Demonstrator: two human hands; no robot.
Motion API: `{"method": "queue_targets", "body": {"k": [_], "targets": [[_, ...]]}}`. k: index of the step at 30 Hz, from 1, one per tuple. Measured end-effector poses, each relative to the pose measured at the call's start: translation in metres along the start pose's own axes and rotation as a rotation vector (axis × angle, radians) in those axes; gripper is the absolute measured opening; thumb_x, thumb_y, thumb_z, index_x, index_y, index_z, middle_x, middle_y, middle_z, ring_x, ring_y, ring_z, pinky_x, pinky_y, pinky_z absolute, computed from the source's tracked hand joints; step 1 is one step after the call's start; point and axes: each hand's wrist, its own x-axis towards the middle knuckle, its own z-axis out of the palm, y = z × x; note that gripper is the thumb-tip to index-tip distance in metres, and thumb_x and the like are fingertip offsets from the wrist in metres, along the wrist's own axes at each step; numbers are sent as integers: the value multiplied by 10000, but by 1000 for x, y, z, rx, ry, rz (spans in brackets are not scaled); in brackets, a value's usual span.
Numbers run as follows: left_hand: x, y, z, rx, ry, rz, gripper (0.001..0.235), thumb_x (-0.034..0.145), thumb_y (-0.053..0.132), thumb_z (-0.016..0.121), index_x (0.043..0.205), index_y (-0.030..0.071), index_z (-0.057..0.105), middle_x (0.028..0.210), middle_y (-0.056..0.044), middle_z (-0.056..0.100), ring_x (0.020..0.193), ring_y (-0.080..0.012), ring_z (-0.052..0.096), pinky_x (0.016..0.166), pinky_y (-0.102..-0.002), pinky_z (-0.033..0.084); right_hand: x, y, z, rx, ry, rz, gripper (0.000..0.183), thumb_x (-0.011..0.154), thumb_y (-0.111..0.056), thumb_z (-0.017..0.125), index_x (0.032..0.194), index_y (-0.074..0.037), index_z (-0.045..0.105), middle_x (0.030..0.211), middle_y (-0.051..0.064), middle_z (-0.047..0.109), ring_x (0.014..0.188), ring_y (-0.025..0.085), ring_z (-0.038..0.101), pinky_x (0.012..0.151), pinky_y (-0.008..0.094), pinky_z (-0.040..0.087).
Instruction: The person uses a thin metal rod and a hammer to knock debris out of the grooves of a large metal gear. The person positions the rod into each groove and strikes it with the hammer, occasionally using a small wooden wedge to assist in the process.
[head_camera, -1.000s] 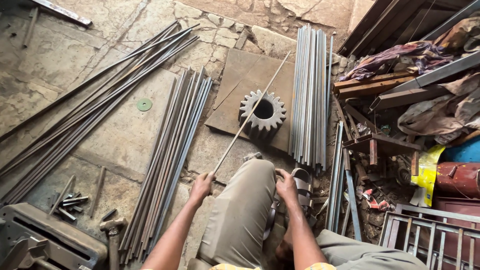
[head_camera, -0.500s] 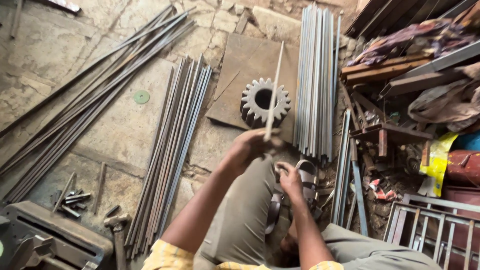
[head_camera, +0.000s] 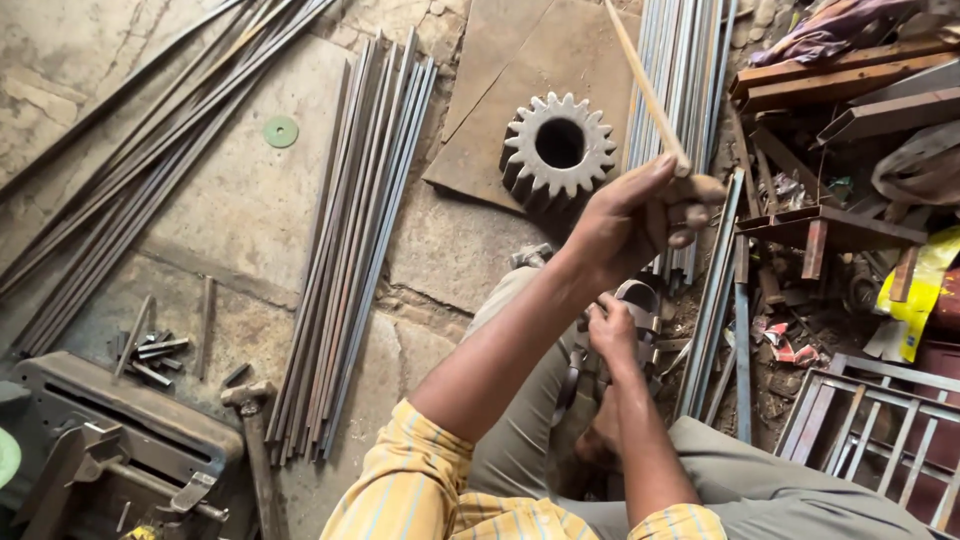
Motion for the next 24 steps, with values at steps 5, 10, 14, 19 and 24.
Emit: {"method": "queue_targets", "body": {"k": [5,10,14,19,24], "targets": [[6,2,2,79,7,19,248,1162,282,470,1096,62,564,1069,-184,752,843,-211,730,693,-317,558,-1,-12,-7,5,-12,29,183,937,-166,609,1043,-46,698,921,204,730,858,375,716,740,425,531],[1,10,6,83,32,2,233,1164,276,472,1103,70,564,1096,-162,749,873,-195,729,717,-314,568,1,7,-1,71,11,-84,241,928,-103,619,1140,-55,724,1065,156,763,998,289,742,852,359,551],[-18,32,-2,183,55,-83,218,1135,264,496,1086,64,569,1099,-160,743,890,-209,730,814,-334,612,7,48,10,145,-30,-141,281,940,-42,597,1184,-64,735,1112,132,775,1034,232,743,908,321,553],[-87,60,-64,258,351,-240,187,1074,252,630,1065,66,614,841,-52,669,736,-155,676,649,-289,563,27,97,23,488,-310,-38,454,938,7,540,1369,-98,637,1250,103,726,1131,219,677,956,308,527],[-181,68,-183,810,690,-433,285,1021,259,554,901,33,680,630,-14,562,500,-116,511,459,-286,420,17,106,24,326,-442,345,580,915,16,531,1464,-162,581,1235,182,711,1022,299,686,824,377,549]]}}
